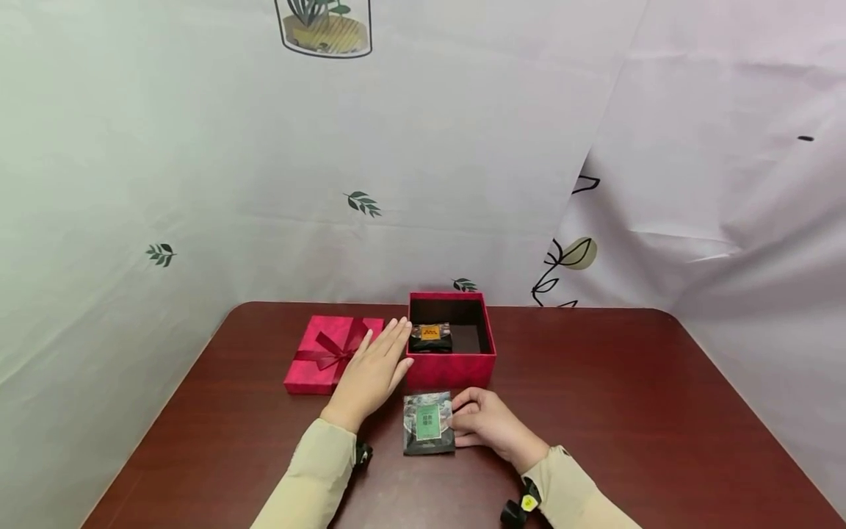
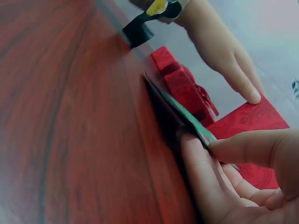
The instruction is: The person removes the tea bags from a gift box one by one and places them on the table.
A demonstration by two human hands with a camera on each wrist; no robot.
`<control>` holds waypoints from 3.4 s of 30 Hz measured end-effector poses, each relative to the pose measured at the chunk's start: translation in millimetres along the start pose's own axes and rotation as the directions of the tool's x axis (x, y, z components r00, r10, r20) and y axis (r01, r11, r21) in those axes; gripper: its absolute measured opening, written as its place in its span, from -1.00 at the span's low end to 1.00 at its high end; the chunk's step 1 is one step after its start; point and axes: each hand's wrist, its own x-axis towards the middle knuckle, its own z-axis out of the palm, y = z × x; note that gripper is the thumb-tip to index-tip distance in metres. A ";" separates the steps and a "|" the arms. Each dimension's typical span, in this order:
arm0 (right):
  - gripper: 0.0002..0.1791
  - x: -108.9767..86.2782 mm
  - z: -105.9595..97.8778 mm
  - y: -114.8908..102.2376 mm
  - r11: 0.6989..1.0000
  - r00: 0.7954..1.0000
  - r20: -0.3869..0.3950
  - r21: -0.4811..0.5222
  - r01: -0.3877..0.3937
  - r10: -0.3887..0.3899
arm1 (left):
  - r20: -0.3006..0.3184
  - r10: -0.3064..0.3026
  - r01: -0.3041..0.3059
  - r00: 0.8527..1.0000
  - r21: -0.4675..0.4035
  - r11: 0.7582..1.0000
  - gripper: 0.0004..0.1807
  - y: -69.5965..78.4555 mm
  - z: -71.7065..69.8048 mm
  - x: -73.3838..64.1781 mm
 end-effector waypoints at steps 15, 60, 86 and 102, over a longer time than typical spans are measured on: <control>-0.76 -5.2 9.5 -3.9 0.949 0.985 -0.070 -0.287 0.130 -0.156 | -0.006 -0.002 0.002 1.000 0.000 1.000 -0.29 -0.2 1.3 -1.7; -0.82 -17.7 7.0 -44.5 0.870 0.909 0.017 -0.285 0.403 -0.416 | -0.003 -0.015 0.015 1.000 -0.020 1.000 -0.32 3.0 -2.6 0.3; -0.68 48.1 -7.2 -113.7 0.820 0.907 -0.239 -0.547 0.168 -0.346 | -0.007 -0.003 0.003 1.000 -0.021 1.000 -0.32 -0.4 -2.6 0.9; -0.59 87.4 -1.5 -104.7 0.746 0.942 -0.287 -0.663 -0.062 -0.177 | -0.009 0.001 -0.001 1.000 -0.027 1.000 -0.29 -2.8 -1.3 -0.1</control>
